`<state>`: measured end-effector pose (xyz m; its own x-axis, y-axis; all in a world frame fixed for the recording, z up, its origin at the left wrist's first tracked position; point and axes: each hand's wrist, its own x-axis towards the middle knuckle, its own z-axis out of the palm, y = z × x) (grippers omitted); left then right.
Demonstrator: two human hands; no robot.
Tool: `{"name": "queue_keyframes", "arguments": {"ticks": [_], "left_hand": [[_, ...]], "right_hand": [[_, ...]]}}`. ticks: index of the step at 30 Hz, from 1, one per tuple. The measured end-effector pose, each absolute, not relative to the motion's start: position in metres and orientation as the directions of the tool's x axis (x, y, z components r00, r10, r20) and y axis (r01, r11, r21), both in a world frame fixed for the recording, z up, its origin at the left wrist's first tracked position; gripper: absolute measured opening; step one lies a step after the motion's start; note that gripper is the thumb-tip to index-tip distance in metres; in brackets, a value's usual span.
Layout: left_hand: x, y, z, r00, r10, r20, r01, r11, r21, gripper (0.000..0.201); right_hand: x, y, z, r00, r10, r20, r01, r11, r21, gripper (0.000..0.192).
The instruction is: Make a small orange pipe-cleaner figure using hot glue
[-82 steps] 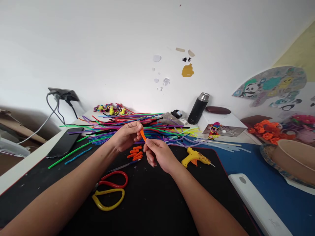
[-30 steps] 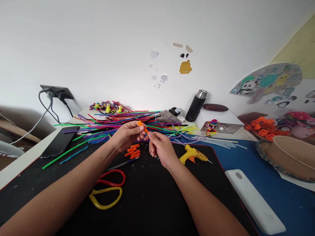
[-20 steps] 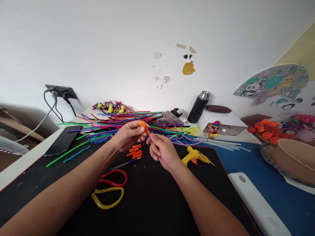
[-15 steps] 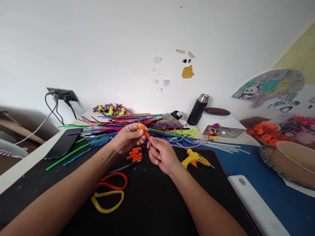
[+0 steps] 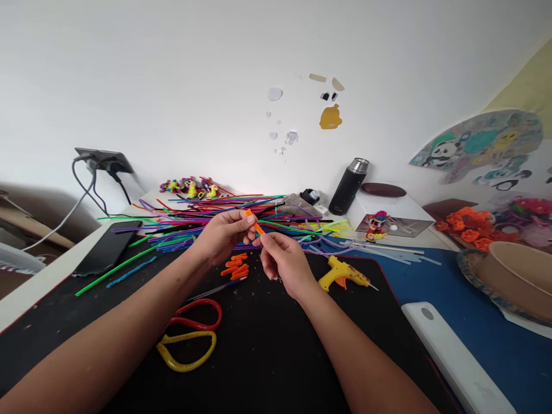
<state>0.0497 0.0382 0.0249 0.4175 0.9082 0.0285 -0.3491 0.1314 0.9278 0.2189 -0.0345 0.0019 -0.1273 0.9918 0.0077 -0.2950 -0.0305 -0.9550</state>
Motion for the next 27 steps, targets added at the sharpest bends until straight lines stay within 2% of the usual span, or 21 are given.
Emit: {"name": "queue_keyframes", "arguments": {"ticks": [7, 27], "left_hand": [[0.0484, 0.039, 0.0254, 0.424, 0.905, -0.012, -0.307, 0.157, 0.939, 0.036], [0.0468, 0.0372, 0.0308, 0.47, 0.882, -0.017, -0.195, 0.123, 0.973, 0.043]], "right_hand": [[0.2226, -0.0291, -0.0025, -0.033, 0.999, 0.009, -0.284, -0.001, -0.959, 0.041], [0.2232, -0.0302, -0.0011, -0.071, 0.997, -0.01, -0.265, -0.029, -0.964, 0.042]]}}
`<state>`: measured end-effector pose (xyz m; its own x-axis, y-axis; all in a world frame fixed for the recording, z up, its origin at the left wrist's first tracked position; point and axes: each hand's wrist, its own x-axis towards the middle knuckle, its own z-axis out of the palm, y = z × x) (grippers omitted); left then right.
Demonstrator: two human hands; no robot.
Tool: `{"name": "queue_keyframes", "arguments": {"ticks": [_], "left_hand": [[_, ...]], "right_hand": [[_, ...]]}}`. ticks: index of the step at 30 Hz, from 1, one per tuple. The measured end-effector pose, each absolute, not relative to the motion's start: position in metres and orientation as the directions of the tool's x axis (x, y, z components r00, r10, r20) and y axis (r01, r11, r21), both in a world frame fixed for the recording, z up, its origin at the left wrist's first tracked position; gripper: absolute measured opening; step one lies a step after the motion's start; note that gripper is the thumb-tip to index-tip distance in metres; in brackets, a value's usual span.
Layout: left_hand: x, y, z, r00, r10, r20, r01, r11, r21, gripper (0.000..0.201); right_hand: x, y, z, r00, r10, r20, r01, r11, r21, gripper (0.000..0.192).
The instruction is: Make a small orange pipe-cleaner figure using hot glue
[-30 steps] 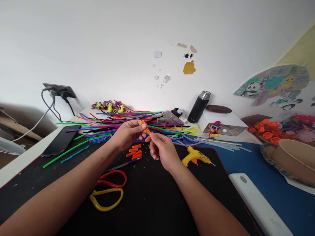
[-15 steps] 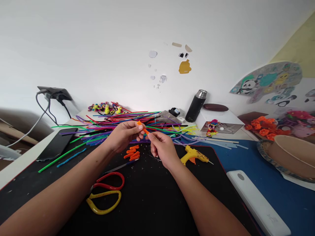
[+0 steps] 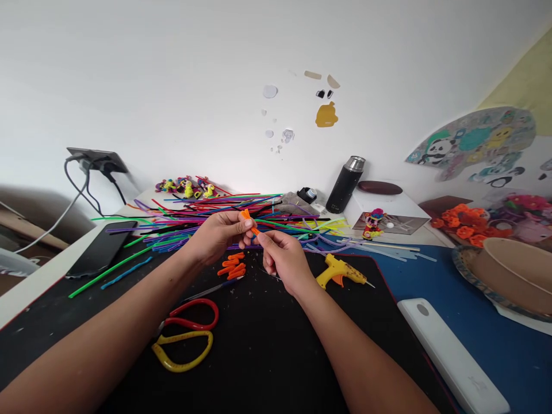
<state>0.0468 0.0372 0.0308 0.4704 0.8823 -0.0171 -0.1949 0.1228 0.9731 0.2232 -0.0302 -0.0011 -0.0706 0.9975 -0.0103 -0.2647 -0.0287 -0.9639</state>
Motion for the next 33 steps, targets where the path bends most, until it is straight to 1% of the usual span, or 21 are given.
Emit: {"name": "queue_keyframes", "arguments": {"ticks": [3, 10, 14, 20, 24, 27, 33], "left_hand": [[0.044, 0.038, 0.034, 0.464, 0.885, -0.023, -0.122, 0.089, 0.988, 0.045], [0.039, 0.038, 0.045, 0.489, 0.871, -0.05, 0.148, -0.026, 0.989, 0.043], [0.039, 0.037, 0.049, 0.519, 0.848, -0.108, 0.252, -0.031, 0.967, 0.043], [0.037, 0.035, 0.051, 0.547, 0.824, -0.147, 0.348, -0.064, 0.935, 0.045], [0.038, 0.033, 0.051, 0.565, 0.802, -0.195, 0.39, -0.051, 0.919, 0.044], [0.041, 0.031, 0.049, 0.575, 0.781, -0.244, 0.393, -0.002, 0.92, 0.043], [0.047, 0.03, 0.037, 0.587, 0.74, -0.327, 0.247, 0.222, 0.943, 0.045]], "right_hand": [[0.225, -0.03, 0.0, -0.067, 0.998, 0.002, -0.218, -0.012, -0.976, 0.042], [0.231, -0.029, 0.004, -0.027, 0.994, 0.107, -0.005, 0.106, -0.994, 0.036], [0.234, -0.028, 0.002, 0.001, 0.989, 0.146, 0.051, 0.145, -0.988, 0.033], [0.235, -0.027, -0.001, 0.001, 0.982, 0.188, 0.103, 0.187, -0.977, 0.034], [0.235, -0.027, -0.002, 0.0, 0.983, 0.184, 0.108, 0.183, -0.977, 0.034], [0.235, -0.027, -0.001, 0.0, 0.983, 0.183, 0.112, 0.182, -0.977, 0.034], [0.235, -0.029, 0.002, 0.008, 0.98, 0.199, 0.082, 0.198, -0.977, 0.034]]}}
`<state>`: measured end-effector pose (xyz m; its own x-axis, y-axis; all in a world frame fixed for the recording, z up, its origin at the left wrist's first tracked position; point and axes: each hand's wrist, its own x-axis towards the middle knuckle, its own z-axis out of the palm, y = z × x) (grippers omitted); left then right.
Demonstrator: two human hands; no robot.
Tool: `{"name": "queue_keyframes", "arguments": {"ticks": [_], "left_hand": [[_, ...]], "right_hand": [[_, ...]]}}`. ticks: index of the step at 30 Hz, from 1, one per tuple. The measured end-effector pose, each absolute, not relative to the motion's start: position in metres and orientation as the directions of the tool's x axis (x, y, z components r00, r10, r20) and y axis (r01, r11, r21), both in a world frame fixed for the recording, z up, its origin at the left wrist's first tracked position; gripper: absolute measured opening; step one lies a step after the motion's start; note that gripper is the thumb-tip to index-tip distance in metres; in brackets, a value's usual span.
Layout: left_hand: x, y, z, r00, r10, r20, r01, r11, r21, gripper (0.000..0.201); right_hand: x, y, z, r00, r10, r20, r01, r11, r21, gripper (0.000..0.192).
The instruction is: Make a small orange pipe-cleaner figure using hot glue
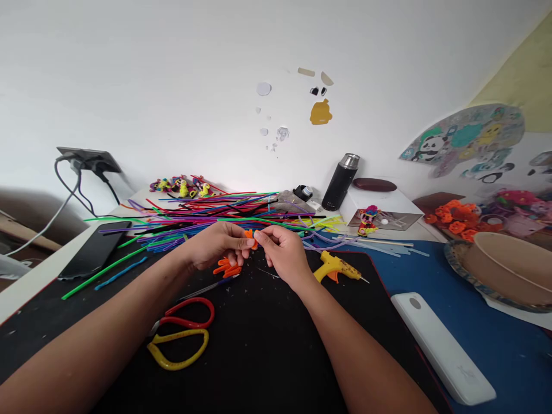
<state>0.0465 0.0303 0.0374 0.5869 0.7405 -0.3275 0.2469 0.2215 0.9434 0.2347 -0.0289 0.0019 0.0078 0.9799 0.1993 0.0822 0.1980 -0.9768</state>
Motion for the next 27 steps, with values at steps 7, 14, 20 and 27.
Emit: {"name": "queue_keyframes", "arguments": {"ticks": [7, 14, 20, 27], "left_hand": [[0.048, 0.025, 0.039, 0.613, 0.709, -0.349, 0.171, 0.313, 0.934, 0.044], [0.049, 0.021, 0.042, 0.651, 0.688, -0.319, 0.147, 0.299, 0.943, 0.045], [0.043, 0.022, 0.04, 0.756, 0.571, -0.32, 0.168, 0.303, 0.938, 0.045], [0.039, 0.027, 0.031, 0.834, 0.441, -0.331, 0.165, 0.373, 0.913, 0.048]], "right_hand": [[0.234, -0.028, 0.005, -0.061, 0.988, 0.14, -0.08, 0.135, -0.988, 0.043], [0.232, -0.027, 0.004, -0.145, 0.988, 0.046, -0.26, 0.007, -0.965, 0.048], [0.232, -0.031, 0.009, -0.286, 0.957, 0.044, -0.337, -0.058, -0.94, 0.046], [0.231, -0.035, 0.011, -0.383, 0.923, 0.04, -0.313, -0.089, -0.946, 0.043]]}}
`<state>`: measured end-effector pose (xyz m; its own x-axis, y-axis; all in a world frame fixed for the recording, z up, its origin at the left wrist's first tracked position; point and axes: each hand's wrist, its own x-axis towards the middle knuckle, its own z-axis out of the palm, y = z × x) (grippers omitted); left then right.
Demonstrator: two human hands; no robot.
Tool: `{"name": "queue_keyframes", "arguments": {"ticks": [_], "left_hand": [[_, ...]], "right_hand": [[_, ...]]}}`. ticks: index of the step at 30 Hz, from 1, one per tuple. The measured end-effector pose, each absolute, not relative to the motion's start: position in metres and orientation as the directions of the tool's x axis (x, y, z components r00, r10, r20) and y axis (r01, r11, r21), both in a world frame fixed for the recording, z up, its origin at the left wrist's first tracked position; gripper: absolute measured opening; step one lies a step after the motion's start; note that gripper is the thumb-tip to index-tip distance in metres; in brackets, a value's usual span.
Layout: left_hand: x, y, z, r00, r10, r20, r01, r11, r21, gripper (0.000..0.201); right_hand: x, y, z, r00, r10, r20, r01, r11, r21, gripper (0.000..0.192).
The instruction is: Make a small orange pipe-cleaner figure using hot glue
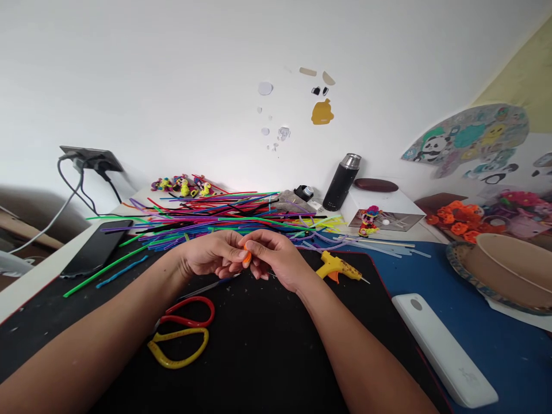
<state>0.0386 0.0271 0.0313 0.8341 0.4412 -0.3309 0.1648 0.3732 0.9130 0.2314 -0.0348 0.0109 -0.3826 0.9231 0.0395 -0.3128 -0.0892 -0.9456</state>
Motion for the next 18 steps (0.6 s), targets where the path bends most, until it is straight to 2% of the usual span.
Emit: {"name": "queue_keyframes", "arguments": {"ticks": [5, 13, 18], "left_hand": [[0.033, 0.032, 0.034, 0.835, 0.436, -0.335, 0.207, 0.315, 0.926, 0.047], [0.033, 0.036, 0.045, 0.705, 0.626, -0.335, 0.224, 0.252, 0.941, 0.041], [0.039, 0.025, 0.049, 0.711, 0.606, -0.356, 0.258, 0.246, 0.934, 0.038]], "right_hand": [[0.229, -0.034, 0.007, -0.346, 0.938, 0.036, -0.332, -0.087, -0.939, 0.041], [0.228, -0.028, 0.0, -0.125, 0.991, 0.049, -0.3, 0.009, -0.954, 0.039], [0.227, -0.026, -0.002, -0.078, 0.994, 0.083, -0.215, 0.065, -0.975, 0.035]]}}
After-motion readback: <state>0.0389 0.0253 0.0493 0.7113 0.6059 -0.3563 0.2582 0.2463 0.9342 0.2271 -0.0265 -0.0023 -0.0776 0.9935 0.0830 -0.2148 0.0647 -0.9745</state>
